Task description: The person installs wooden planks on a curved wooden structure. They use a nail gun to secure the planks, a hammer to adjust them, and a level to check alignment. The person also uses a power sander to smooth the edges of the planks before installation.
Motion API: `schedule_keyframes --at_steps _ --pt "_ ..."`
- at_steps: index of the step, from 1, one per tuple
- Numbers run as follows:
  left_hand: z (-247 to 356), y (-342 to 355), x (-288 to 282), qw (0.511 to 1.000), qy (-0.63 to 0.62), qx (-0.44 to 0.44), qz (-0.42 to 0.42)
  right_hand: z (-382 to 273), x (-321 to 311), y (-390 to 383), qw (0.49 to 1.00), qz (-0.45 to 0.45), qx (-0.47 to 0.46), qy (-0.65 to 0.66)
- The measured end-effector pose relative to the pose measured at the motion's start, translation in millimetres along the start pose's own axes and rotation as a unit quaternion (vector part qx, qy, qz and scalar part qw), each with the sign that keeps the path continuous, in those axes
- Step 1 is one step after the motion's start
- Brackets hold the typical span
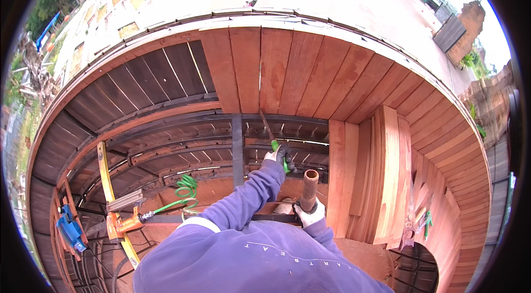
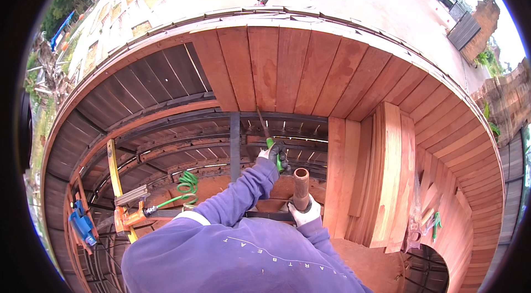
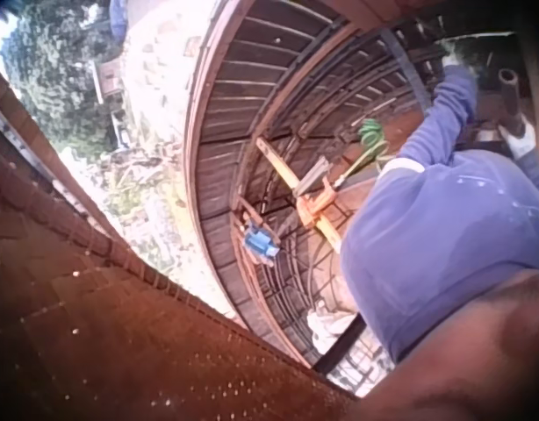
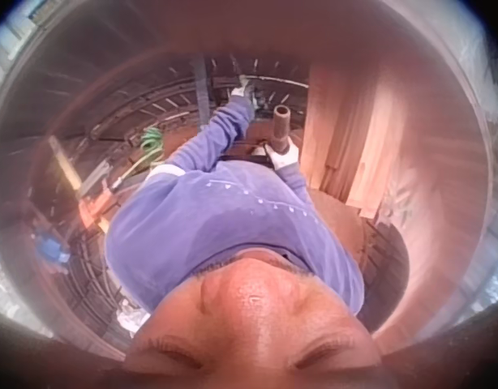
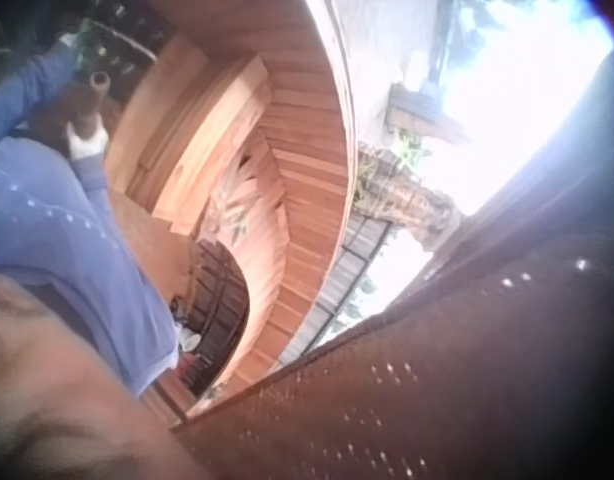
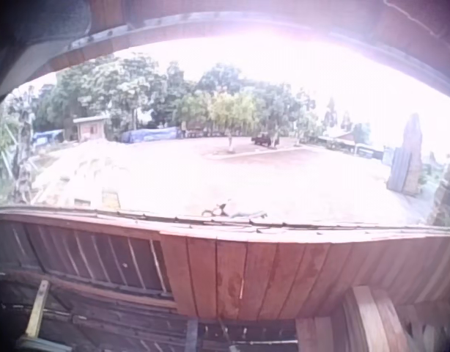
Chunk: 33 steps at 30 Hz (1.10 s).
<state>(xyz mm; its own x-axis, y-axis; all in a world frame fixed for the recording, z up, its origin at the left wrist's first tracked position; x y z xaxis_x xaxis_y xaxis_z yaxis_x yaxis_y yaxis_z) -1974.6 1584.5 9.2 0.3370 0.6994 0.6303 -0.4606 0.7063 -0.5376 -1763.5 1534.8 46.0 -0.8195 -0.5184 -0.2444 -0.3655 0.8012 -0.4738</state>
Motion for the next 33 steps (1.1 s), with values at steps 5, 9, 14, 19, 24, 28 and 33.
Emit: schedule_keyframes --at_steps 5,9,14,19,24,28,33 --pt "55 -45 -31 0.987 0.121 -0.077 -0.066 -18 6 -2 0.996 0.041 -0.022 -0.071" --pt "64 -90 -54 0.958 0.245 -0.086 -0.118 -22 14 3 0.994 0.082 -0.028 -0.065" --pt "40 -67 -50 0.967 0.209 -0.074 -0.128 -19 19 5 0.99 0.106 -0.034 -0.086" --pt "43 -32 -35 0.977 0.171 -0.051 -0.116 -28 19 -3 0.987 0.102 -0.043 -0.114" --pt "65 -41 -32 0.979 0.162 -0.028 -0.12 -19 15 4 0.992 0.057 -0.034 -0.108" --pt "73 -60 -55 0.964 0.229 0.069 -0.116 -7 11 16 0.994 0.037 -0.012 -0.106" --pt "80 -73 -75 0.979 0.157 0.087 -0.093 -7 16 33 0.99 -0.021 0.012 -0.137"
Point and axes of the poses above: each hand's wrist, its own y-axis towards the middle knuckle, its own x-axis out of the palm, z = x × y, the point moved 3 cm from there along y, towards the middle knuckle, and after that the axes turned 14 degrees about x, right-handed, at the moved point
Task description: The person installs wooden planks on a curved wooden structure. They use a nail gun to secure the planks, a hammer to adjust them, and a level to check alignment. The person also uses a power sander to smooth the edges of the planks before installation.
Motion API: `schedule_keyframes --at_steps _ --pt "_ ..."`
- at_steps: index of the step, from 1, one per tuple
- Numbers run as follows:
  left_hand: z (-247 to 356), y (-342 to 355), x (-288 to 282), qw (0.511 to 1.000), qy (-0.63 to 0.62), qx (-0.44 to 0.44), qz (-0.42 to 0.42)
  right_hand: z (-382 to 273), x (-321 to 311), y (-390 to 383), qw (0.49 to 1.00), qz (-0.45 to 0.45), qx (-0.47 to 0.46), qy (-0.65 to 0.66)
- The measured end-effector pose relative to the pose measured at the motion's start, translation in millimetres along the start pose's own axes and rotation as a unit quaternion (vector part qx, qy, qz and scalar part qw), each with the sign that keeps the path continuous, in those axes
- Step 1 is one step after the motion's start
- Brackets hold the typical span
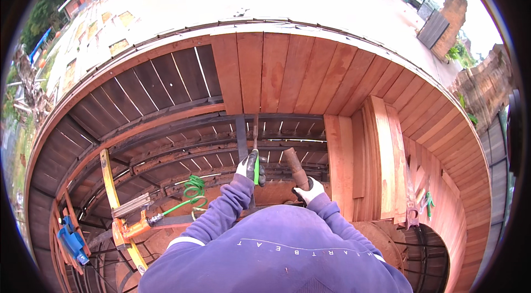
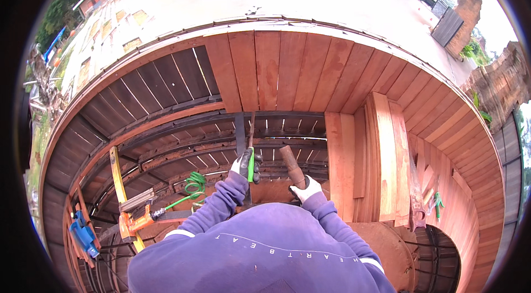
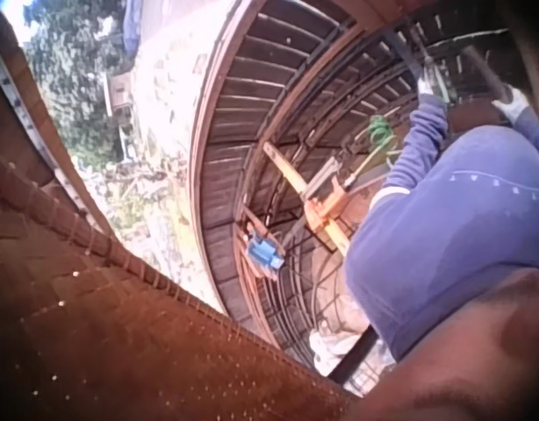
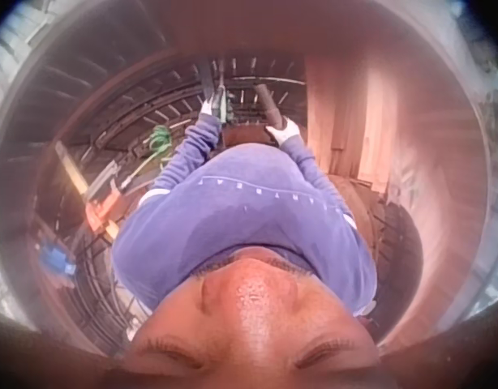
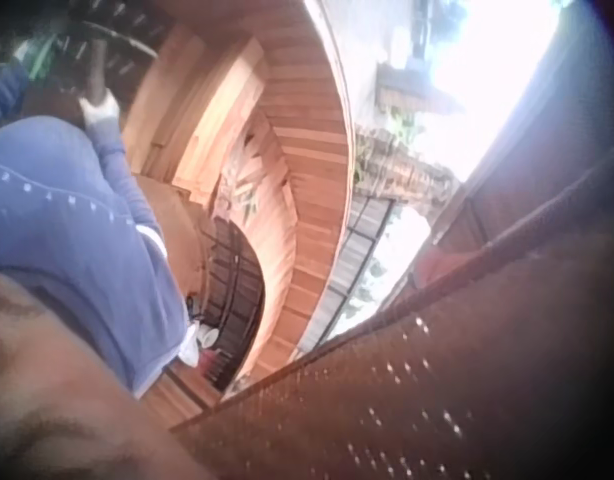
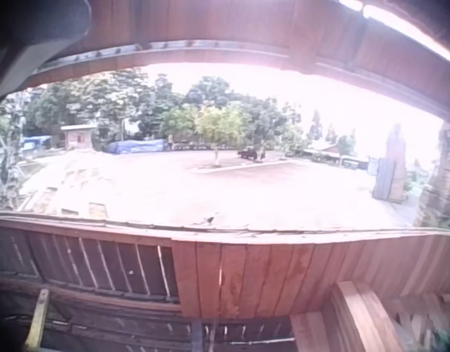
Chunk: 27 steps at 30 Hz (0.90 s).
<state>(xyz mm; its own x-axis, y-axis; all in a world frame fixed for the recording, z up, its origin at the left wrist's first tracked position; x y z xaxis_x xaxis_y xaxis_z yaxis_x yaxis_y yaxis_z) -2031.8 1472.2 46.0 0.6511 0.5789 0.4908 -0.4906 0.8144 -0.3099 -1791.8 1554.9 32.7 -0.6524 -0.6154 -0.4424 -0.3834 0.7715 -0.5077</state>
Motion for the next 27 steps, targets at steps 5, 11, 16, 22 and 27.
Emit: schedule_keyframes --at_steps 5,11,16,22,27 --pt "6 -8 -34 0.986 -0.081 0.094 0.109 -82 -4 13 0.967 0.041 -0.11 -0.224" --pt "27 -37 -64 0.972 -0.037 0.183 0.141 -152 -7 86 0.791 0.054 -0.384 -0.472" --pt "18 -49 -73 0.969 -0.061 0.182 0.157 -177 -27 155 0.845 0.111 -0.137 -0.505" --pt "17 -43 -73 0.968 -0.032 0.194 0.158 -150 -16 95 0.89 0.048 -0.166 -0.422" --pt "64 -26 -68 0.961 -0.027 0.224 0.161 -107 28 74 0.958 -0.069 -0.099 -0.262"
Point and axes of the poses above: each hand's wrist, its own y-axis towards the middle knuckle, its own x-axis out of the palm, z = x × y, the point moved 3 cm from there along y, towards the middle knuckle, and after that the axes turned 14 degrees about x, right-handed, at the moved point
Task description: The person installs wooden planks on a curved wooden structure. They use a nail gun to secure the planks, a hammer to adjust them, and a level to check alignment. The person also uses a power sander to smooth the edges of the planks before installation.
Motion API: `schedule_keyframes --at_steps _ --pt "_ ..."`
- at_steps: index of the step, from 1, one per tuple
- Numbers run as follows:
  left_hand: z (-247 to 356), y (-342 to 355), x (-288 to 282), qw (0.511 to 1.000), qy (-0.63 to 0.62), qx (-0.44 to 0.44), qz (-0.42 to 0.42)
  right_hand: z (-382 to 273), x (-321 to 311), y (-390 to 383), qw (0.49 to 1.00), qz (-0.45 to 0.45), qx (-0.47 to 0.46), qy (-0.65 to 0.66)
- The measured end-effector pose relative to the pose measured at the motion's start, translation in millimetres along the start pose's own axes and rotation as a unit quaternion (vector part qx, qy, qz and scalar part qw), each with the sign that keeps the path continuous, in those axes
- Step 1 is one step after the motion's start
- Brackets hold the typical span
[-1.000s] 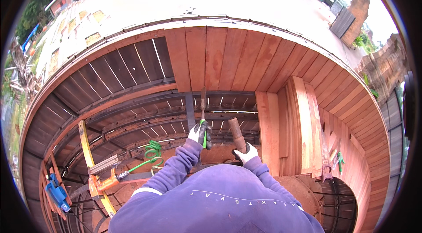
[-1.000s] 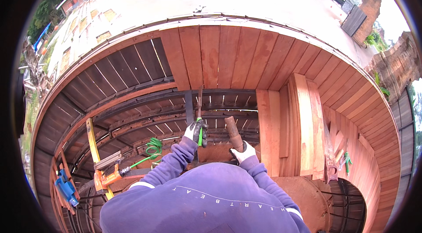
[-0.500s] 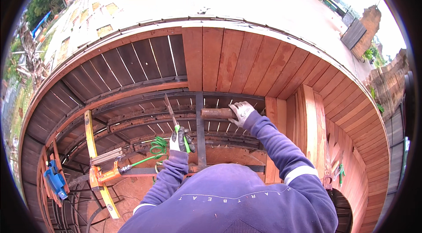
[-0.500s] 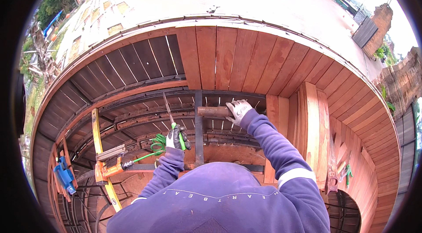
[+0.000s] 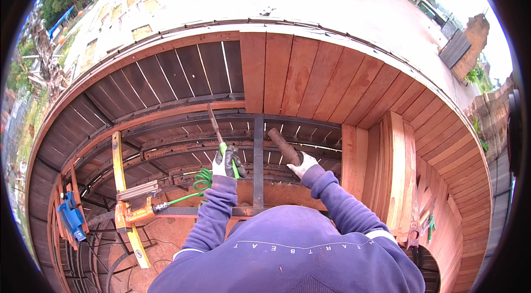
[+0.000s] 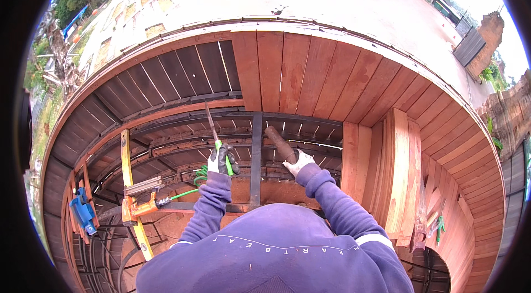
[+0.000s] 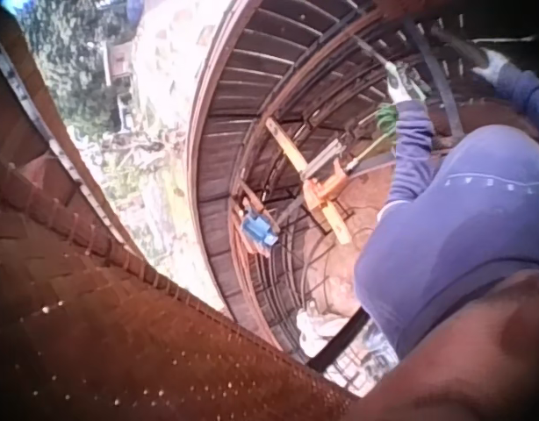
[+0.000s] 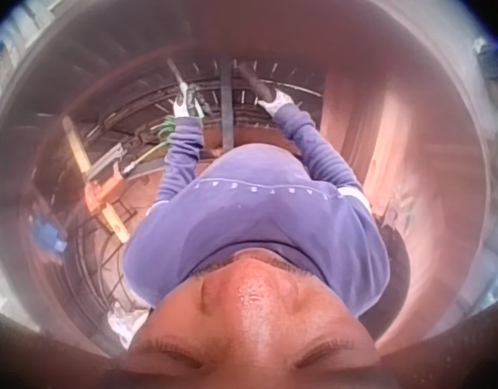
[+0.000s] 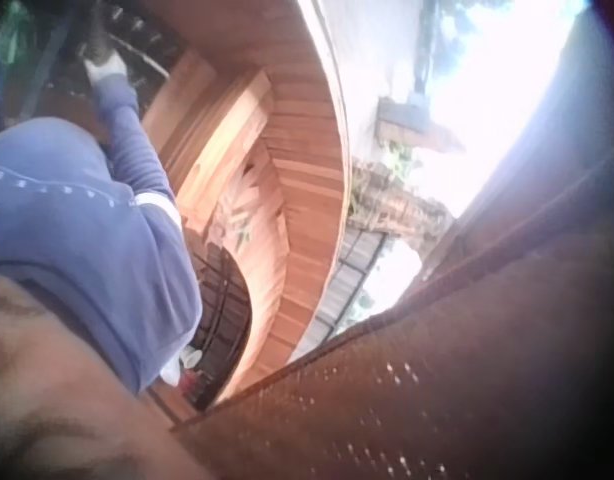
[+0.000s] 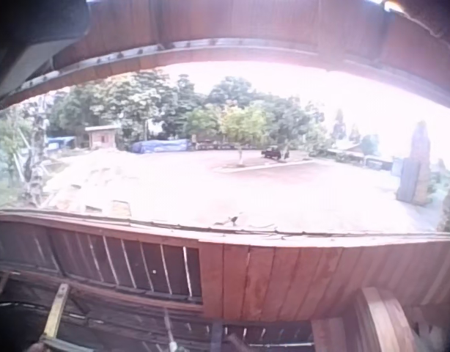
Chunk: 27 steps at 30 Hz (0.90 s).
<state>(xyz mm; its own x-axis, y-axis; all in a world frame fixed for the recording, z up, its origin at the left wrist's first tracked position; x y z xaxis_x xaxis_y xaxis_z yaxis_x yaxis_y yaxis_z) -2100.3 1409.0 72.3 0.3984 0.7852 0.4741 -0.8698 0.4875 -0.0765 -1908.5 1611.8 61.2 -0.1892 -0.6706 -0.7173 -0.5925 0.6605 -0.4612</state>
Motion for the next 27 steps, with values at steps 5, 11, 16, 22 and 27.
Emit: schedule_keyframes --at_steps 5,11,16,22,27 --pt "64 2 4 0.997 -0.027 0.064 0.033 -84 24 -26 0.993 -0.016 -0.1 0.054" --pt "118 -29 -30 0.984 -0.022 0.163 0.062 -134 71 19 0.984 0.083 -0.042 0.152" --pt "157 -39 -74 0.967 0.004 0.225 0.122 -224 77 -22 0.982 -0.016 -0.177 0.067" --pt "204 -27 -80 0.933 -0.01 0.357 0.041 -261 87 -28 0.886 -0.062 -0.438 -0.143" --pt "209 -21 -88 0.934 -0.034 0.356 0.009 -178 50 58 0.966 0.2 0.125 0.105"
Point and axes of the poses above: each hand's wrist, its own y-axis towards the middle knuckle, its own x-axis out of the palm, z = x × y, the point moved 3 cm from there along y, towards the middle knuckle, and after that the axes turned 14 degrees about x, right-handed, at the moved point
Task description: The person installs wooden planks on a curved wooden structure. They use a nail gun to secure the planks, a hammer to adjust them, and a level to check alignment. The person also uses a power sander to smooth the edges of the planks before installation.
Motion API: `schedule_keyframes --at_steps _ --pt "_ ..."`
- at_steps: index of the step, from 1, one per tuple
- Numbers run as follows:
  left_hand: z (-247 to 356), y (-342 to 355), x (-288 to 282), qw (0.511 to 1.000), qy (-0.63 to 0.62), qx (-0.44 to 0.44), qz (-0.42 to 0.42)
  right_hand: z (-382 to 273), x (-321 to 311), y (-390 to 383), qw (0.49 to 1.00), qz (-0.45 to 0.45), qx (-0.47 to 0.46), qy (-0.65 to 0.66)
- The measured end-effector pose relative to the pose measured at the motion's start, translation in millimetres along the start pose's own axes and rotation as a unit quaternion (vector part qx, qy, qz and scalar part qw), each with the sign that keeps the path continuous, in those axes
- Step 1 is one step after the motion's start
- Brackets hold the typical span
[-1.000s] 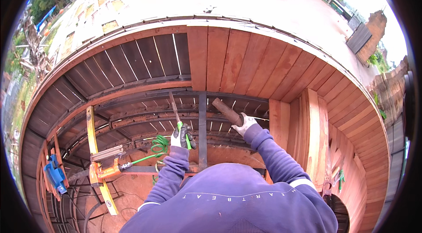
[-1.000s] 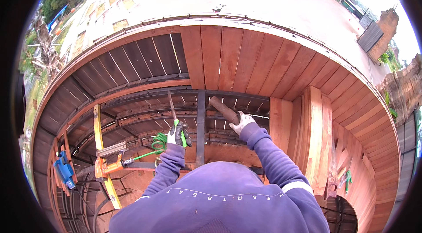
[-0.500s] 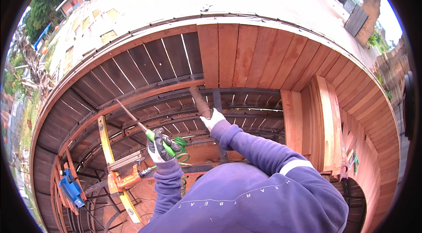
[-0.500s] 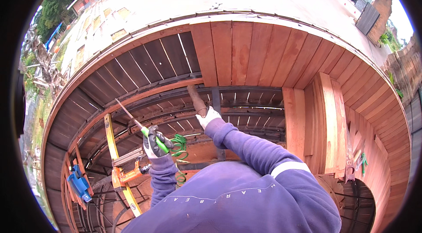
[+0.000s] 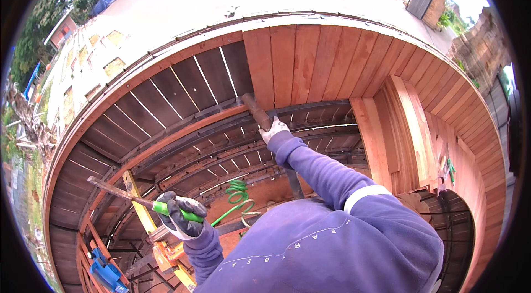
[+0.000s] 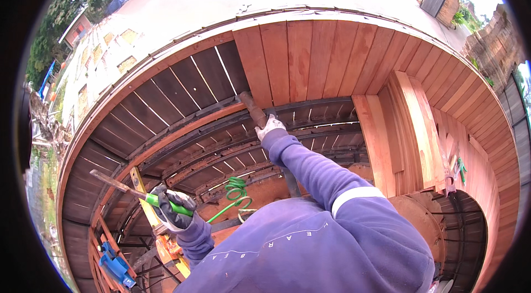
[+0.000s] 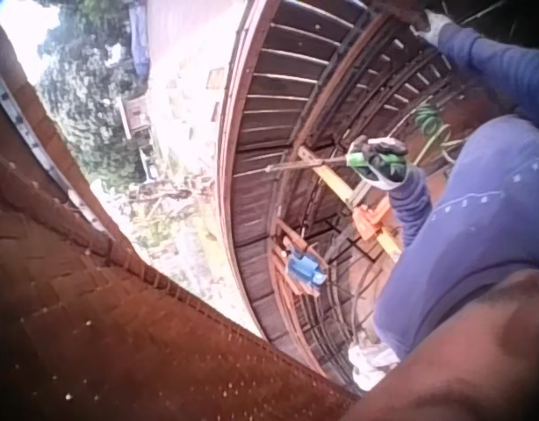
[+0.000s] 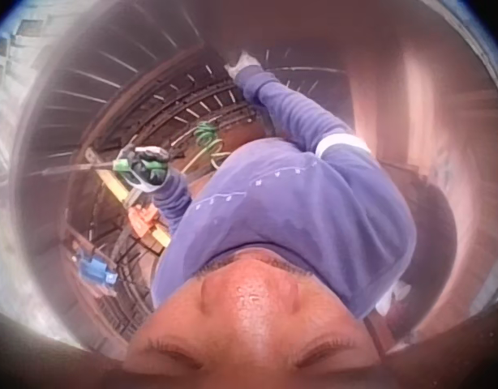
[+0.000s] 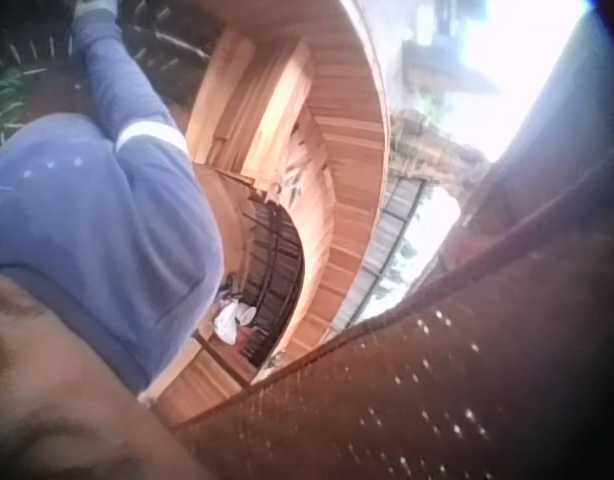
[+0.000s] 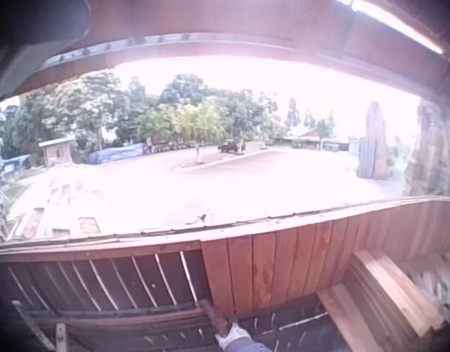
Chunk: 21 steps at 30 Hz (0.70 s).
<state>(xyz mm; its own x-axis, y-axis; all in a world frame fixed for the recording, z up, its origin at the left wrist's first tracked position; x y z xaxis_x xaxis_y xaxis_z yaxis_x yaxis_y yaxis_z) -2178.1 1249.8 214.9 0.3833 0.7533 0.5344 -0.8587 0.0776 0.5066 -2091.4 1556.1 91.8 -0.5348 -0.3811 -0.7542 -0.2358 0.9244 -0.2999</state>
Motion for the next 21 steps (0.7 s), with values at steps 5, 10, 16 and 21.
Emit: schedule_keyframes --at_steps 5,10,16,21 --pt "-22 6 -1 0.998 -0.023 -0.053 0.002 -46 15 -101 0.926 -0.221 -0.307 -0.002" --pt "-18 10 1 0.997 -0.027 -0.068 -0.032 -25 6 -53 0.915 -0.236 -0.323 -0.061" --pt "-21 7 -7 0.998 -0.014 -0.06 -0.002 -43 16 -73 0.969 -0.212 -0.125 0.015" --pt "-16 6 11 0.996 0.002 -0.082 -0.041 -30 19 -102 0.867 -0.263 -0.42 -0.05"
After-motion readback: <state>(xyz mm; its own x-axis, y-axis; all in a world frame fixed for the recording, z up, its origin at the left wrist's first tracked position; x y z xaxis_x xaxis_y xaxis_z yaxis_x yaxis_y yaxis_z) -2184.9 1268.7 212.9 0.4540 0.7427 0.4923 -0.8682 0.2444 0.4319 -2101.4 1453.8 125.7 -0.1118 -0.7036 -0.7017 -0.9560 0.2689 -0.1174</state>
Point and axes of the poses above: each hand's wrist, its own y-axis towards the middle knuckle, its own x-axis out of the palm, z = x × y, the point moved 3 cm from there along y, towards the middle knuckle, and after that the axes turned 14 degrees about x, right-handed, at the moved point
